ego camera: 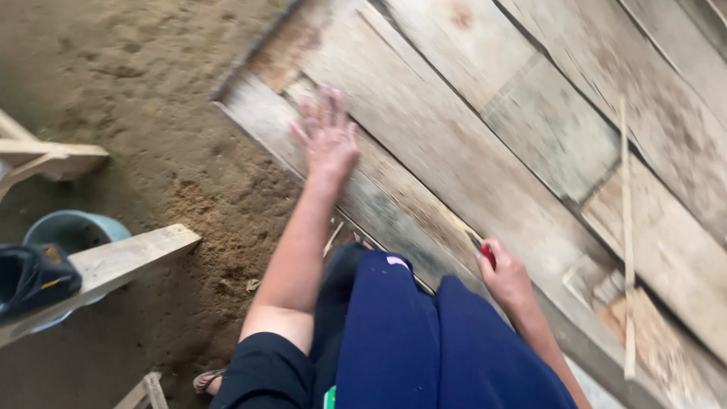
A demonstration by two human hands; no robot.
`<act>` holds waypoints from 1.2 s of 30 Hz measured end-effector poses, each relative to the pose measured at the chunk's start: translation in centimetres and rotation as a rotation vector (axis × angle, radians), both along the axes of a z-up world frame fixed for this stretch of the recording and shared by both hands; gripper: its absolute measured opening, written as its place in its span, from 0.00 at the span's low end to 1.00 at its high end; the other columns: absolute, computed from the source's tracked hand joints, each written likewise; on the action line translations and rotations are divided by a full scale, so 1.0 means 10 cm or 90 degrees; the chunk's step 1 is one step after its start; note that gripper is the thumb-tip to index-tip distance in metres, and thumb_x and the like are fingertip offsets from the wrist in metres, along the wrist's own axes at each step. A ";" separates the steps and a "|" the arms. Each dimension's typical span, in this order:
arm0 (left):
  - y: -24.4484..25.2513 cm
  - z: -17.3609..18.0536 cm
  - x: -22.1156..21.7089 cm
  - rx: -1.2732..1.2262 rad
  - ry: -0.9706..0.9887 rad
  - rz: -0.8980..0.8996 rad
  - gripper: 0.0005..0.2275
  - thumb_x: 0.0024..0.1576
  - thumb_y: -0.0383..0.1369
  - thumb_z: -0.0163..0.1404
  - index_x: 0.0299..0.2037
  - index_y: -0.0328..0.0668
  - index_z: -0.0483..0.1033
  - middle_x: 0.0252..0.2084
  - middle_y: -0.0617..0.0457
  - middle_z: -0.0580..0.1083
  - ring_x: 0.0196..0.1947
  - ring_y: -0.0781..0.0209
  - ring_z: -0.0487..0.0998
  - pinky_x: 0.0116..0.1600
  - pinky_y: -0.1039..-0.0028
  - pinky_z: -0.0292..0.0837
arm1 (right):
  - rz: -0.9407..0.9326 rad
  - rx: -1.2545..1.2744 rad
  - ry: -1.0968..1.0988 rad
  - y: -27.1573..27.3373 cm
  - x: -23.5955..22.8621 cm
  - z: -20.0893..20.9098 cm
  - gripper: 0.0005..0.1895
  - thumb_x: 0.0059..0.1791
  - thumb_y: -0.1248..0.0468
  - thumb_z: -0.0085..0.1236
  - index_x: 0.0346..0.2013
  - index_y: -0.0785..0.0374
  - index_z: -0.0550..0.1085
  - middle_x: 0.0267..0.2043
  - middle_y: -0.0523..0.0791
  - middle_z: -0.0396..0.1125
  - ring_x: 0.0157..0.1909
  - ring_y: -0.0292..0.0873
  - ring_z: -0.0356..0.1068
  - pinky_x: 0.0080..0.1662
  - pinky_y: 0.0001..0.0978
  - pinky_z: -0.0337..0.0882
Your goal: Trimming thin wooden planks or veneer using a utility knife while seated on a wooden floor.
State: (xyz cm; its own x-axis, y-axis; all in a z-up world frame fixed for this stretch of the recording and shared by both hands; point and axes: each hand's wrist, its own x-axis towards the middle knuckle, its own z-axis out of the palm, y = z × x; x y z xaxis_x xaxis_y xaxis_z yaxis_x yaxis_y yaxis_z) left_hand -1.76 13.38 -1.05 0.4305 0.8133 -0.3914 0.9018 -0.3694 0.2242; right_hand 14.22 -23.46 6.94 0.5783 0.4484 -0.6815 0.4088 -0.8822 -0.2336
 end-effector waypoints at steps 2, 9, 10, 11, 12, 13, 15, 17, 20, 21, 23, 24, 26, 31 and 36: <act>0.00 -0.09 -0.04 0.005 -0.042 -0.017 0.30 0.70 0.44 0.39 0.80 0.52 0.40 0.81 0.51 0.33 0.78 0.30 0.30 0.71 0.25 0.26 | -0.039 -0.012 -0.008 -0.10 0.01 0.09 0.16 0.54 0.47 0.50 0.53 0.46 0.70 0.49 0.53 0.74 0.55 0.60 0.73 0.58 0.53 0.72; -0.55 0.05 0.25 0.051 -0.143 -0.123 0.30 0.71 0.40 0.43 0.80 0.39 0.44 0.79 0.41 0.30 0.75 0.29 0.22 0.69 0.23 0.23 | -0.117 -0.086 -0.031 -0.70 0.19 0.14 0.17 0.54 0.44 0.51 0.54 0.40 0.69 0.51 0.46 0.74 0.57 0.53 0.73 0.58 0.48 0.71; -0.88 -0.01 0.35 0.042 -0.143 -0.138 0.30 0.71 0.40 0.43 0.80 0.39 0.44 0.79 0.41 0.30 0.75 0.29 0.22 0.69 0.23 0.23 | -0.132 -0.094 -0.029 -0.72 0.19 0.25 0.17 0.54 0.44 0.51 0.54 0.40 0.69 0.51 0.46 0.74 0.57 0.53 0.73 0.58 0.48 0.71; -1.19 -0.05 0.42 0.053 -0.215 -0.239 0.34 0.64 0.39 0.50 0.79 0.41 0.48 0.80 0.41 0.33 0.75 0.27 0.25 0.68 0.24 0.24 | -0.124 -0.093 -0.013 -0.72 0.19 0.36 0.15 0.54 0.48 0.50 0.53 0.43 0.70 0.51 0.48 0.73 0.57 0.56 0.72 0.58 0.50 0.71; -1.50 -0.08 0.48 0.062 -0.288 -0.339 0.38 0.57 0.38 0.56 0.78 0.43 0.52 0.80 0.40 0.37 0.76 0.25 0.28 0.68 0.24 0.25 | -0.116 -0.091 0.004 -0.71 0.19 0.46 0.13 0.53 0.51 0.49 0.52 0.45 0.70 0.51 0.50 0.73 0.57 0.58 0.72 0.58 0.53 0.70; -1.77 -0.06 0.54 0.058 -0.291 -0.350 0.38 0.57 0.38 0.56 0.78 0.43 0.52 0.80 0.40 0.37 0.76 0.25 0.28 0.68 0.24 0.25 | -0.127 -0.093 0.002 -0.78 0.17 0.49 0.13 0.53 0.51 0.49 0.52 0.45 0.70 0.51 0.50 0.73 0.57 0.58 0.72 0.58 0.53 0.70; -2.29 0.01 0.61 0.041 -0.323 -0.465 0.40 0.53 0.43 0.59 0.76 0.48 0.55 0.80 0.43 0.43 0.78 0.32 0.30 0.71 0.36 0.15 | -0.101 -0.112 -0.022 -0.89 0.15 0.54 0.13 0.52 0.51 0.49 0.51 0.44 0.70 0.51 0.47 0.74 0.56 0.56 0.73 0.56 0.51 0.72; -2.55 0.06 0.65 -0.031 -0.302 -0.501 0.38 0.56 0.46 0.56 0.77 0.51 0.53 0.81 0.46 0.39 0.78 0.34 0.27 0.71 0.35 0.14 | -0.116 -0.105 -0.025 -0.97 0.13 0.56 0.13 0.52 0.52 0.49 0.51 0.45 0.70 0.50 0.48 0.73 0.56 0.57 0.73 0.56 0.53 0.72; -2.80 0.20 0.71 -0.125 -0.258 -0.549 0.37 0.59 0.49 0.53 0.77 0.55 0.51 0.81 0.49 0.36 0.79 0.37 0.25 0.72 0.35 0.17 | -0.151 -0.091 -0.048 -1.17 0.09 0.56 0.14 0.51 0.52 0.52 0.50 0.48 0.70 0.49 0.50 0.73 0.55 0.59 0.72 0.55 0.56 0.71; -2.88 0.25 0.73 -0.150 -0.232 -0.560 0.36 0.59 0.49 0.51 0.77 0.56 0.50 0.81 0.50 0.36 0.79 0.37 0.26 0.73 0.35 0.20 | -0.172 -0.085 -0.064 -1.28 0.08 0.56 0.15 0.51 0.52 0.54 0.50 0.50 0.70 0.49 0.51 0.72 0.54 0.60 0.72 0.54 0.57 0.71; -3.01 0.31 0.77 -0.123 -0.268 -0.569 0.36 0.58 0.45 0.54 0.76 0.53 0.53 0.81 0.47 0.39 0.79 0.35 0.29 0.72 0.33 0.23 | -0.192 -0.057 -0.153 -1.62 0.13 0.41 0.13 0.51 0.55 0.57 0.48 0.51 0.72 0.46 0.50 0.72 0.51 0.60 0.73 0.51 0.56 0.73; -3.08 0.34 0.78 -0.094 -0.298 -0.570 0.36 0.57 0.42 0.57 0.76 0.50 0.56 0.81 0.45 0.41 0.78 0.32 0.33 0.72 0.31 0.27 | -0.203 -0.024 -0.236 -1.80 0.15 0.34 0.11 0.51 0.58 0.59 0.47 0.51 0.75 0.44 0.48 0.72 0.48 0.60 0.74 0.49 0.55 0.75; -3.24 0.39 0.86 -0.070 -0.336 -0.573 0.34 0.56 0.39 0.57 0.74 0.48 0.59 0.80 0.44 0.45 0.78 0.31 0.36 0.71 0.30 0.31 | -0.235 -0.026 -0.308 -2.09 0.32 0.36 0.14 0.50 0.61 0.61 0.50 0.54 0.74 0.49 0.49 0.68 0.49 0.61 0.74 0.49 0.56 0.76; -3.78 0.42 1.10 0.027 -0.414 -0.558 0.28 0.55 0.37 0.57 0.68 0.47 0.67 0.76 0.45 0.55 0.77 0.33 0.47 0.70 0.31 0.40 | -0.267 -0.063 -0.428 -2.84 0.77 0.33 0.22 0.48 0.63 0.67 0.55 0.58 0.71 0.54 0.46 0.58 0.48 0.60 0.74 0.46 0.57 0.79; -4.45 0.59 1.39 0.095 -0.523 -0.513 0.21 0.51 0.34 0.57 0.58 0.51 0.76 0.58 0.50 0.73 0.58 0.43 0.73 0.51 0.57 0.72 | -0.213 -0.065 -0.370 -3.58 1.03 -0.04 0.14 0.49 0.55 0.62 0.47 0.53 0.73 0.47 0.42 0.61 0.42 0.59 0.76 0.43 0.57 0.78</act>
